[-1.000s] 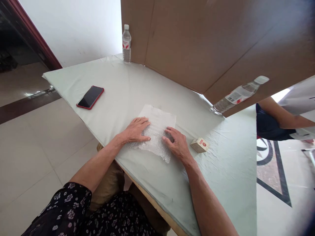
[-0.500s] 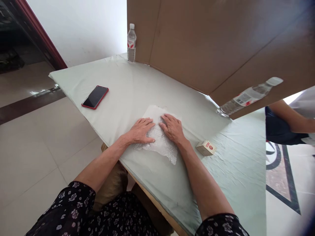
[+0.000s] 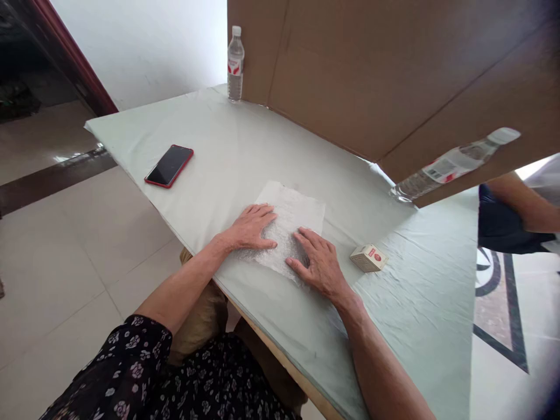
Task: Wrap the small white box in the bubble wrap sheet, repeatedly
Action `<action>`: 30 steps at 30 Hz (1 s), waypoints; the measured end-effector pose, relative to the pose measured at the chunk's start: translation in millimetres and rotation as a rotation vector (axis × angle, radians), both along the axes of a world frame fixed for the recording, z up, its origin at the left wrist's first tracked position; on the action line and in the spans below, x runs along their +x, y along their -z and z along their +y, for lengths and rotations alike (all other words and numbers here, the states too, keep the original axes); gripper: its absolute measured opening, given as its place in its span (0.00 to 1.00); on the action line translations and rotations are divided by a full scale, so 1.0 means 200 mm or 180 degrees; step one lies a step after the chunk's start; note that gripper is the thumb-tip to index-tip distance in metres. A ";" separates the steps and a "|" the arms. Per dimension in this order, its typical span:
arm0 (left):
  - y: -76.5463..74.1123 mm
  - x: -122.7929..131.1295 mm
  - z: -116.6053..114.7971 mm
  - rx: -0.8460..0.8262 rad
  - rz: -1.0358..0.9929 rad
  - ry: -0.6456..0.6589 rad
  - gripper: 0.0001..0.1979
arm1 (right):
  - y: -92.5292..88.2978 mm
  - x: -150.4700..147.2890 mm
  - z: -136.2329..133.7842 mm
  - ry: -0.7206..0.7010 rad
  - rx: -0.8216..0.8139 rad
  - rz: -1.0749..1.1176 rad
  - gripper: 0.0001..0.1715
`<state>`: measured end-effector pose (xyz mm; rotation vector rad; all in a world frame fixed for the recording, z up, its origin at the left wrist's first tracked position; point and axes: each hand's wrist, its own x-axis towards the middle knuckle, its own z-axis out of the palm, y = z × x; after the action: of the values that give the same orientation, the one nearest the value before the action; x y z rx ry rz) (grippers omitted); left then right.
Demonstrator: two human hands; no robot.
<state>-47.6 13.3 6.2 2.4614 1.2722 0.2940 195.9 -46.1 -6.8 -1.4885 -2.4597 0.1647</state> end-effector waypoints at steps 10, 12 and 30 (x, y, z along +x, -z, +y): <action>0.01 -0.03 0.01 -0.0121 -0.0127 0.0118 0.40 | -0.18 0.22 -0.23 0.0807 0.1102 0.0458 0.17; 0.01 -0.03 0.02 -0.0134 -0.0195 0.0113 0.39 | -0.20 0.32 -0.19 0.1428 0.1164 0.0431 0.25; 0.04 -0.05 0.03 -0.0052 -0.0482 0.0177 0.39 | -0.24 -0.05 0.10 0.0104 0.0467 0.1518 0.13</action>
<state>-57.3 19.9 -0.8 2.4054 1.1375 0.4443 185.2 -26.0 41.2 -1.2537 -2.0207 0.2889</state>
